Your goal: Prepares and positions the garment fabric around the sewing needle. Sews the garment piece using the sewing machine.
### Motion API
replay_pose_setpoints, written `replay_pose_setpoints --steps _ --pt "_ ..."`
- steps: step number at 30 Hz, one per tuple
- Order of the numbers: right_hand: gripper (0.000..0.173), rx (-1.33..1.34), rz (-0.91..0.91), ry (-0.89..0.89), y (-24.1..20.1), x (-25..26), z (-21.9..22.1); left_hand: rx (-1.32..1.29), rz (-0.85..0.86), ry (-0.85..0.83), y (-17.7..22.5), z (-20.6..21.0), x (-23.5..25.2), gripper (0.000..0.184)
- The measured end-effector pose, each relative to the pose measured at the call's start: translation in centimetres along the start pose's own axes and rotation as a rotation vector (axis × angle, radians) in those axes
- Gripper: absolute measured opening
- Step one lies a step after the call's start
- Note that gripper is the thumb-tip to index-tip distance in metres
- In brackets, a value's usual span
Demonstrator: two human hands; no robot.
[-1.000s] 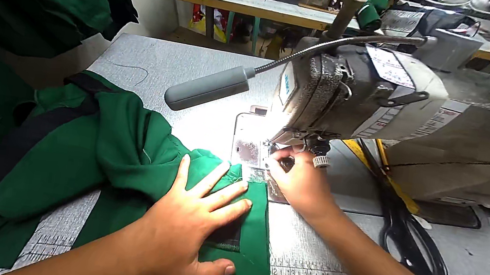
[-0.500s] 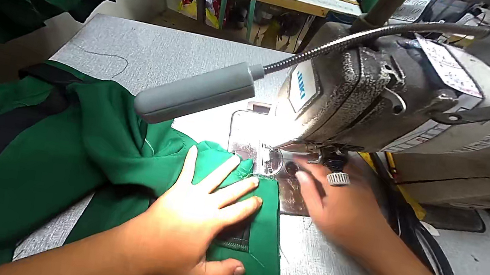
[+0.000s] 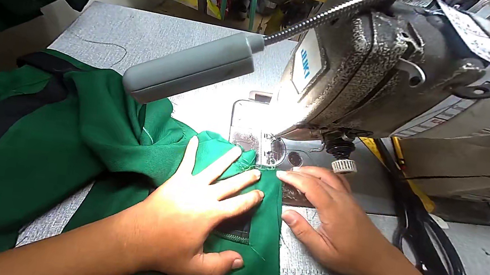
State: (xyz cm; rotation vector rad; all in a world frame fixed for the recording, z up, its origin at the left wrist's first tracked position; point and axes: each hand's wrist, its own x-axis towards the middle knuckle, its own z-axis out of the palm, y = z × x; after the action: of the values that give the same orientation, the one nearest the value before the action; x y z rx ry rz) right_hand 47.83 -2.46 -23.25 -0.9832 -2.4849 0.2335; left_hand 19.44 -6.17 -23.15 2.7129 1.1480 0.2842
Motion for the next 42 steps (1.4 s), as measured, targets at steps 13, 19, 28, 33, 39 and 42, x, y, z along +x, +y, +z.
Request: replay_pose_setpoints --steps 13,19,28,33,39,42 --pt "0.076 -0.225 -0.084 -0.175 -1.7 -0.2 0.2 -0.006 0.004 0.009 -0.1 0.3 0.0 0.079" --pt "0.075 -0.243 -0.032 -0.267 0.3 1.8 -0.3 0.03 -0.015 -0.016 -2.0 0.1 2.4 0.08" --pt "0.078 -0.217 -0.008 -0.322 1.1 2.6 -0.5 0.076 -0.035 0.008 -2.3 0.0 3.1 0.084" --pt "0.077 -0.212 -0.006 -0.325 1.5 2.9 -0.5 0.078 -0.056 -0.013 -2.3 -0.3 3.5 0.084" --pt "0.077 -0.212 -0.024 -0.31 1.9 3.0 -0.5 0.079 -0.068 -0.01 -2.2 -0.3 3.7 0.083" --pt "0.077 -0.213 -0.023 -0.304 2.0 2.9 -0.4 0.077 -0.068 -0.01 -2.2 -0.2 3.7 0.083"
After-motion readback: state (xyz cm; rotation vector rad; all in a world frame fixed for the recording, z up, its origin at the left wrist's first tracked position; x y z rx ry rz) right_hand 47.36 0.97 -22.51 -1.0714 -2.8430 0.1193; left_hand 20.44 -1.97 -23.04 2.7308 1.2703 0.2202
